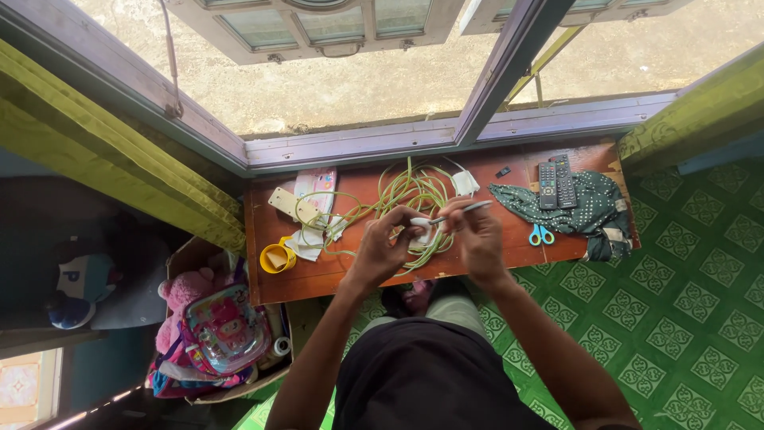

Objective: Repairing a power cord by joining a plug and socket with tape.

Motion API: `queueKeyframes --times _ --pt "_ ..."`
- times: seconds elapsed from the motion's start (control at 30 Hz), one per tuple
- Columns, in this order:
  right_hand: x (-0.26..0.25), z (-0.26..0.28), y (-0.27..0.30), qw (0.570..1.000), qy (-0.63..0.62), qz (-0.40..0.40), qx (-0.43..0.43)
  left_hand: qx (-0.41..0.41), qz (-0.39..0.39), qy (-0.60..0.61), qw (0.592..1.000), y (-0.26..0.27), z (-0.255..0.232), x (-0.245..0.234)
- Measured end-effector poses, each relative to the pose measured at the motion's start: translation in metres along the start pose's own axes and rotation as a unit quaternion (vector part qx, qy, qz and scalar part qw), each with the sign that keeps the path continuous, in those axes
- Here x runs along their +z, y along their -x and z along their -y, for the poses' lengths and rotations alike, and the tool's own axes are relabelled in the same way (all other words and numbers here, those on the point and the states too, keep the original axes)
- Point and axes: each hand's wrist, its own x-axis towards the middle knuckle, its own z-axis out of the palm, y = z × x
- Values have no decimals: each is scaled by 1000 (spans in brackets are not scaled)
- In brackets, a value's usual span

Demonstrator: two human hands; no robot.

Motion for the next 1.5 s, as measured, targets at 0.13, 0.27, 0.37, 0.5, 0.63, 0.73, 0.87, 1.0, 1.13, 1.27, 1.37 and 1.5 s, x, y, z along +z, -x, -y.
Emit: queueKeyframes --times 0.13,0.27,0.37,0.5,0.63,0.73,0.87,1.0,1.13,1.27,1.37,1.5 --pt "-46 6 -11 998 -6 -38 -52 1 0 -9 1000 2 3 -14" --pt "-59 21 -15 978 -121 -135 -103 3 -3 -15 1000 3 4 -18" --pt "-34 27 -8 985 -125 -85 -84 4 -1 -22 1000 0 4 -11" --pt "-6 7 5 998 -20 7 -53 2 12 -27 1000 -8 -5 7" --pt "-11 13 0 997 61 13 -49 4 10 -4 1000 -17 -20 10" --pt "-29 25 -12 994 82 -11 -76 20 7 23 1000 -21 -11 8" --pt "-61 50 -27 980 10 -56 -189 30 -25 34 999 -20 9 1" --pt "-72 69 -32 978 -45 -102 -174 21 -38 51 998 -23 5 2" --pt "-35 64 -26 997 13 14 -80 24 -30 51 998 -31 -4 21" --pt "-34 47 -27 990 83 60 -95 16 -2 29 999 -43 -13 39" --pt "-51 53 -37 991 78 64 -82 23 3 18 1000 -53 -11 45" --pt "-85 70 -48 993 78 55 -75 24 7 -14 1000 -60 -1 48"
